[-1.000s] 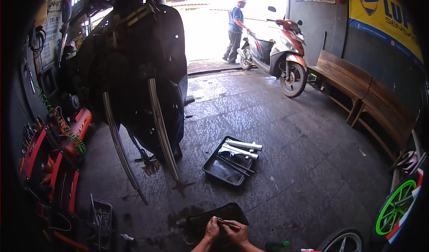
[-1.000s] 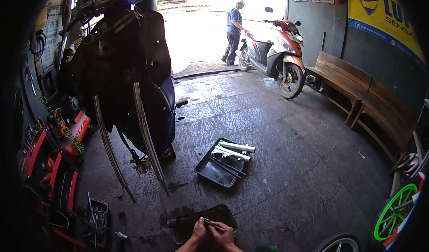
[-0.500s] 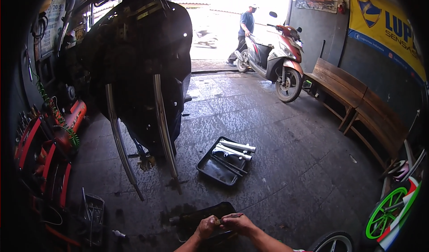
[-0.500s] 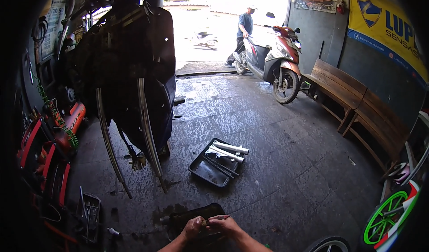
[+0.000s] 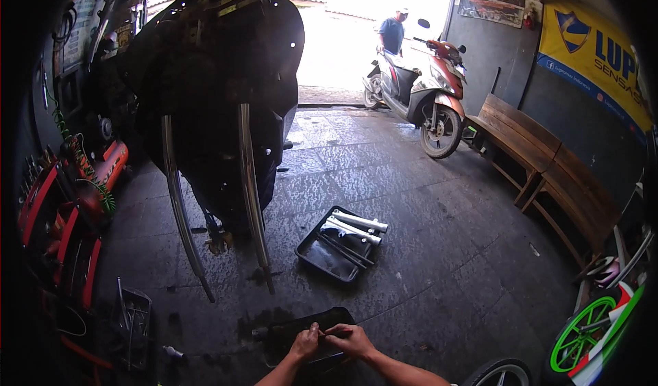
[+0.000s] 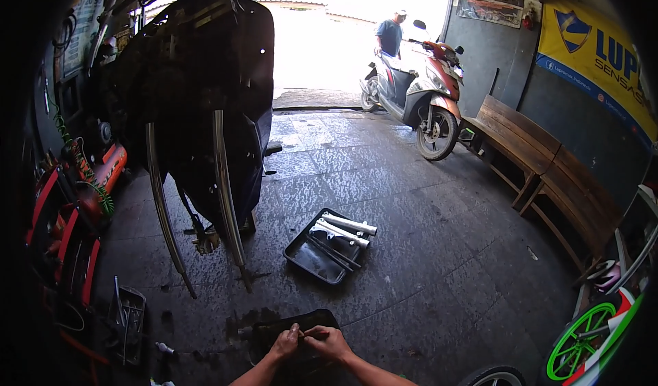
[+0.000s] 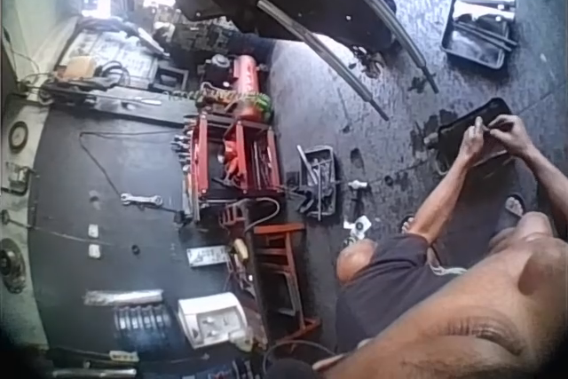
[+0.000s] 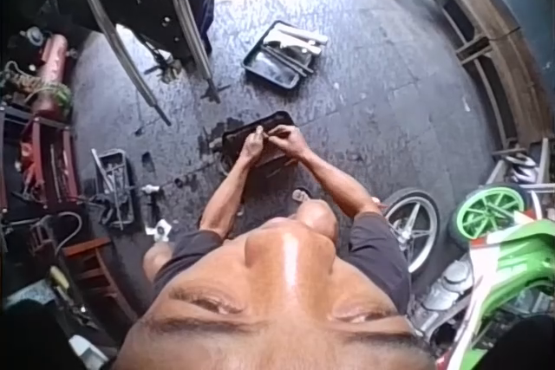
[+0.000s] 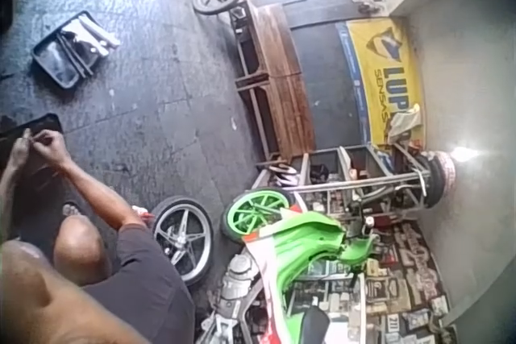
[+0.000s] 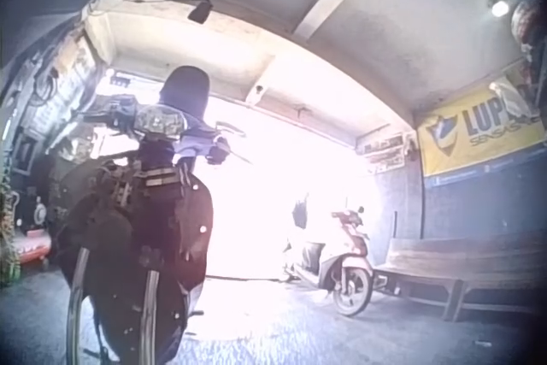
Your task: Cleaning and assembling motorcycle front fork components using a screwdriver and cleaning fluid.
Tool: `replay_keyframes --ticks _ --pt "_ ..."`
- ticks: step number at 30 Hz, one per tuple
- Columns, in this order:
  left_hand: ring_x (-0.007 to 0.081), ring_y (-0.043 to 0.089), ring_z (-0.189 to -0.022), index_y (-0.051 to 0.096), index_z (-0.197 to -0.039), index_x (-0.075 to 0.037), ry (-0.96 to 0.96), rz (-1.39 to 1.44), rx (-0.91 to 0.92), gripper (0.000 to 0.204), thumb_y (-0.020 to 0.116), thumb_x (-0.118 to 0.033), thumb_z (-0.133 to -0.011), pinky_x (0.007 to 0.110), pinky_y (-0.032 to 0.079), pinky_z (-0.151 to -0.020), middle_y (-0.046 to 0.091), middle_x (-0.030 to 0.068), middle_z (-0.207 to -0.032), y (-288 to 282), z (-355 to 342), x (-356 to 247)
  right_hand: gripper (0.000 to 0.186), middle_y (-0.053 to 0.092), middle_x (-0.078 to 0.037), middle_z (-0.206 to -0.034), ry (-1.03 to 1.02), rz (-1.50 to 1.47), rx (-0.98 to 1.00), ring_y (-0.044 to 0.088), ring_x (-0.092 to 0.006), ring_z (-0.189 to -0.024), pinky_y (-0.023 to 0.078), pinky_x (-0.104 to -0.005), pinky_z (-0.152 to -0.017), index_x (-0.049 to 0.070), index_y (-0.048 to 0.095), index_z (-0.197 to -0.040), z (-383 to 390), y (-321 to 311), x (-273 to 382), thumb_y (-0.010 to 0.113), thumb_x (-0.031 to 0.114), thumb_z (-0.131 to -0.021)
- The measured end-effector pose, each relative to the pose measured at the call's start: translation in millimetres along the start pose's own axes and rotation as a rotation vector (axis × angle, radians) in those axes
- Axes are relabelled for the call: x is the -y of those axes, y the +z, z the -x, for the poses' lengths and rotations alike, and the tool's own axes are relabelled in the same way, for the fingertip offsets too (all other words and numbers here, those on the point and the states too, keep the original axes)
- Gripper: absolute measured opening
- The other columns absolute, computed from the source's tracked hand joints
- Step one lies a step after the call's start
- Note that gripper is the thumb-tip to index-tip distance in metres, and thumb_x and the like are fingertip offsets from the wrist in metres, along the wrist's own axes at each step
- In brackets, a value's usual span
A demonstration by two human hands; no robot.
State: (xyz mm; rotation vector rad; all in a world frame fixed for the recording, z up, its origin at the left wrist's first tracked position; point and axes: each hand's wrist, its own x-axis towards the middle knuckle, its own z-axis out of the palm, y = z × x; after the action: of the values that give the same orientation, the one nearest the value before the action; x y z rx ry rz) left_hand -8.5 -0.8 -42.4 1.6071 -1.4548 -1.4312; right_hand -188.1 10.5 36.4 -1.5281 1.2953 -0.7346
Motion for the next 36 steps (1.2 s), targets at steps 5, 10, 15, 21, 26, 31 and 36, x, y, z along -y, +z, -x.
replay_keyframes --ticks 5,10,15,21,26,31,36 --pt "0.042 0.068 -0.079 0.069 -0.081 -0.001 0.116 -0.072 -0.289 0.061 0.031 -0.042 -0.104 0.046 0.052 -0.074 0.068 0.0208 -0.075 -1 1 2 0.025 0.074 -0.01 -0.09 0.246 -0.297 -0.17 0.071 -0.0154 -0.082 0.056 -0.0285 -0.076 -0.001 0.073 -0.104 -7 8 -40 0.075 0.015 -0.085" --pt "0.0159 0.053 -0.048 0.063 -0.076 -0.007 -0.349 0.476 -0.023 0.061 0.031 -0.051 -0.104 0.034 0.042 -0.045 0.054 0.0044 -0.057 -10 -11 23 0.023 0.072 -0.018 -0.095 -0.02 0.524 -0.116 0.07 -0.036 -0.09 0.056 -0.0424 -0.081 0.011 0.073 -0.104 -23 30 -88 0.071 0.018 -0.083" --pt "0.0132 0.043 -0.042 0.058 -0.079 -0.009 -0.369 0.64 -0.004 0.053 0.033 -0.049 -0.102 0.031 0.035 -0.04 0.05 0.0028 -0.058 -1 -16 55 0.024 0.072 -0.015 -0.104 0.182 0.433 0.003 0.07 -0.0323 -0.099 0.056 -0.0412 -0.084 0.013 0.073 -0.107 -21 45 -101 0.072 0.02 -0.084" --pt "0.038 0.065 -0.093 0.065 -0.094 0.0 0.025 0.055 -0.013 0.052 0.031 -0.037 -0.104 0.047 0.048 -0.086 0.067 0.0237 -0.093 7 -11 36 0.025 0.073 -0.005 -0.102 0.172 -0.238 -0.086 0.067 -0.0119 -0.095 0.052 -0.028 -0.088 0.002 0.072 -0.109 2 34 -48 0.075 0.016 -0.088" --pt "0.0445 0.062 -0.1 0.066 -0.099 -0.001 0.151 -0.161 0.018 0.05 0.033 -0.038 -0.103 0.048 0.048 -0.086 0.067 0.0252 -0.101 7 -2 12 0.022 0.071 -0.008 -0.103 -0.089 0.056 0.161 0.067 -0.0152 -0.098 0.053 -0.0308 -0.088 0.005 0.07 -0.109 7 13 -18 0.073 0.011 -0.088" --pt "0.0349 0.066 -0.103 0.065 -0.105 0.005 -0.032 0.073 0.136 0.057 0.031 -0.04 -0.104 0.047 0.048 -0.086 0.067 0.0292 -0.105 4 -4 17 0.036 0.064 -0.013 -0.11 -0.419 0.515 0.345 0.066 -0.0293 -0.1 0.055 -0.0368 -0.085 0.006 0.062 -0.113 5 4 8 0.072 0.005 -0.079" --pt "0.023 0.058 -0.069 0.062 -0.096 -0.004 -0.456 0.6 0.177 0.043 0.033 -0.036 -0.101 0.043 0.046 -0.06 0.059 0.0098 -0.082 9 -5 0 0.046 0.057 -0.012 -0.112 -0.743 0.949 0.32 0.062 -0.0296 -0.1 0.054 -0.0373 -0.083 0.006 0.057 -0.118 10 16 13 0.069 0.014 -0.074"
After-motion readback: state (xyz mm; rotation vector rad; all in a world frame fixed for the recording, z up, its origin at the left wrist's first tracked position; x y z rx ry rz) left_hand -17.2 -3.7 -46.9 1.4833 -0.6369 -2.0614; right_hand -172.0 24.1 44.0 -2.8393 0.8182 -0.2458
